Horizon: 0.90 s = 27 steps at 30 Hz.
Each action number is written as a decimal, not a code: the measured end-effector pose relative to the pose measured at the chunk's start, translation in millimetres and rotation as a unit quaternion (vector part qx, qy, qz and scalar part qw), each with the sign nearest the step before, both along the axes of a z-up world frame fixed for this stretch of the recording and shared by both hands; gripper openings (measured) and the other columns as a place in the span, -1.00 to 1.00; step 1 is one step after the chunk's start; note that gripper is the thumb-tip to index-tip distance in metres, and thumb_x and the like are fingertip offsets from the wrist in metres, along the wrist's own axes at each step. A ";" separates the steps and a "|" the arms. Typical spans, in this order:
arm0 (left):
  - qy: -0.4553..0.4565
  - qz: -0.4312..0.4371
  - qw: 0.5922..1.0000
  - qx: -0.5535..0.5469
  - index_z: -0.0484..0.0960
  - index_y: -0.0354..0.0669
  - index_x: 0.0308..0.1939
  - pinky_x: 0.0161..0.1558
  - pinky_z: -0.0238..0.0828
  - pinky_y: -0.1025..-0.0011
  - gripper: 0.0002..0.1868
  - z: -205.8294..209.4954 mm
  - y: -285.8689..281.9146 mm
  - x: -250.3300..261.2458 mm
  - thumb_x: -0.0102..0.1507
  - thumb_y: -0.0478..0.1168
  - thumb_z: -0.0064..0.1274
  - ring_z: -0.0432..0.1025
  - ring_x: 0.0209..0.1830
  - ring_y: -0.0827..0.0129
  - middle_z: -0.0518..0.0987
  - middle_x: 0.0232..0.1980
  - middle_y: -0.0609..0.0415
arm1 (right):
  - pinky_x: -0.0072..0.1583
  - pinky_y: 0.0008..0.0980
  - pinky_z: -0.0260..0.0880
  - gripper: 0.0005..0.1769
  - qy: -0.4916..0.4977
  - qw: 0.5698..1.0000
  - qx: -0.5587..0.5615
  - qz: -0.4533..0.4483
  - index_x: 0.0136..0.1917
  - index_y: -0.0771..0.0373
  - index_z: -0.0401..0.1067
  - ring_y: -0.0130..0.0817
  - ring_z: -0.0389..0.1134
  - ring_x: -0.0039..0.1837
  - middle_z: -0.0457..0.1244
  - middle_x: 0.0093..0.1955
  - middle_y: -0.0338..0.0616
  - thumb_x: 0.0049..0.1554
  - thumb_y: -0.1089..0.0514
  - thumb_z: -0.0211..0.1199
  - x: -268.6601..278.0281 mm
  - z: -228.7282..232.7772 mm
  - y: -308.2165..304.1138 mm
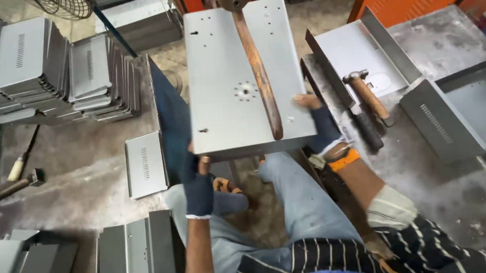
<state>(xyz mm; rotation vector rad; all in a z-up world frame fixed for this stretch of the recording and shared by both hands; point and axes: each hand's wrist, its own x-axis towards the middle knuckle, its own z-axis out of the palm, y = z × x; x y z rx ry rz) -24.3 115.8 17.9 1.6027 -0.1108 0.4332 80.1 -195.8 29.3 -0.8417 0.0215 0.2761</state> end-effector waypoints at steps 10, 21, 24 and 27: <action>0.180 0.148 0.972 -0.017 0.59 -0.27 0.29 -0.33 0.24 0.50 -0.57 -63.6 50.0 14.6 0.42 -0.10 0.12 0.27 -0.36 0.51 0.55 -0.20 0.18 | 0.01 -0.20 0.46 -0.46 -0.014 0.998 -0.050 -0.027 0.17 0.37 0.46 -0.17 0.40 -0.01 0.37 -0.03 -0.03 0.15 -0.12 0.28 16.0 -39.4 10.8; 0.205 -0.073 0.885 -0.411 0.30 -0.31 0.45 0.20 0.42 0.32 0.02 1.5 12.8 36.2 0.24 0.49 -0.32 0.44 0.21 0.24 0.52 0.30 -0.04 | 0.11 -0.33 0.46 -0.59 0.074 0.995 -0.036 -0.048 0.20 0.09 0.48 -0.39 0.42 0.09 0.39 0.07 -0.28 0.13 -0.07 0.23 -7.1 -32.2 8.6; 0.175 -0.091 0.915 -0.353 0.29 -0.29 0.48 0.28 0.34 0.28 0.02 -19.1 4.4 31.7 0.26 0.50 -0.20 0.37 0.28 0.21 0.45 0.36 -0.03 | 0.12 -0.32 0.41 -0.55 0.002 0.967 -0.248 -0.062 0.16 0.15 0.52 -0.35 0.41 0.05 0.38 0.01 -0.18 0.26 -0.19 0.10 -11.4 -37.7 -27.7; 0.191 -0.093 0.901 -0.377 0.32 -0.25 0.44 0.21 0.37 0.21 0.03 -28.9 -2.5 23.3 0.23 0.54 -0.20 0.38 0.20 0.15 0.47 0.28 -0.05 | 0.08 -0.16 0.38 -0.56 -0.138 0.761 -0.607 -0.183 0.08 0.23 0.51 -0.05 0.40 0.02 0.39 -0.04 0.04 0.28 -0.15 0.08 -7.8 -47.3 -93.1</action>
